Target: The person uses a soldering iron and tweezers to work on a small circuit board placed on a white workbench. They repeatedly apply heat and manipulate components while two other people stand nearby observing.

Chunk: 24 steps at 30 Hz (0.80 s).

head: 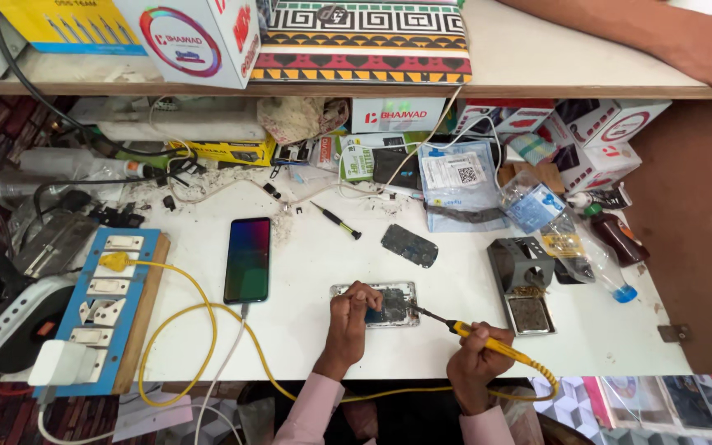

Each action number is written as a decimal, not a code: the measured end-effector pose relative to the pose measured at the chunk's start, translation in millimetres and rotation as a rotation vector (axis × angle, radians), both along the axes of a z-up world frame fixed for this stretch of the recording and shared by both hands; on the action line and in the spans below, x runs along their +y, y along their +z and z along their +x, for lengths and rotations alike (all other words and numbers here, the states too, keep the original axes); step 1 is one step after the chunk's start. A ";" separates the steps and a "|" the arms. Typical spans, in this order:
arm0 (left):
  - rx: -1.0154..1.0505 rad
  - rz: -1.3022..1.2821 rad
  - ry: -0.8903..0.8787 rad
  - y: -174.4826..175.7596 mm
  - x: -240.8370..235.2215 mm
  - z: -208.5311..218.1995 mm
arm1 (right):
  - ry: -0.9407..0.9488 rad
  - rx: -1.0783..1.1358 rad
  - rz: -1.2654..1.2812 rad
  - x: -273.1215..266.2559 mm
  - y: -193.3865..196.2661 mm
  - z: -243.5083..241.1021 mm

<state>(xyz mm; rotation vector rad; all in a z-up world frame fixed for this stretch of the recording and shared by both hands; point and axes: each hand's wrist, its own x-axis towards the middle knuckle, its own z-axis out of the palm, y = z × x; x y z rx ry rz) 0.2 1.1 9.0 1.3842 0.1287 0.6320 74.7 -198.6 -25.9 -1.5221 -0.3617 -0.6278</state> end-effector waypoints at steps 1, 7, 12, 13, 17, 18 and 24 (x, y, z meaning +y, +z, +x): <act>0.001 0.005 -0.004 -0.5 -0.2 -0.4 | 0.014 -0.033 0.002 -0.6 -2.7 0.2; -0.011 -0.013 0.003 -2.1 -1.0 0.9 | -0.016 0.201 0.143 -6.1 -1.1 5.7; -0.042 -0.038 -0.004 -4.7 2.0 3.1 | 0.037 0.336 0.454 -13.3 27.9 18.3; -0.069 -0.039 -0.006 -6.1 2.0 6.2 | 0.051 0.387 0.509 -18.8 34.3 20.6; -0.028 -0.053 0.013 -11.5 1.6 4.7 | 0.210 0.397 0.383 -35.0 44.8 10.3; -0.044 -0.089 0.007 -12.3 0.0 6.2 | 0.217 0.430 0.345 -38.0 44.1 8.0; -0.055 -0.139 -0.004 -11.1 0.5 6.6 | 0.129 0.412 0.223 -31.8 25.1 -5.7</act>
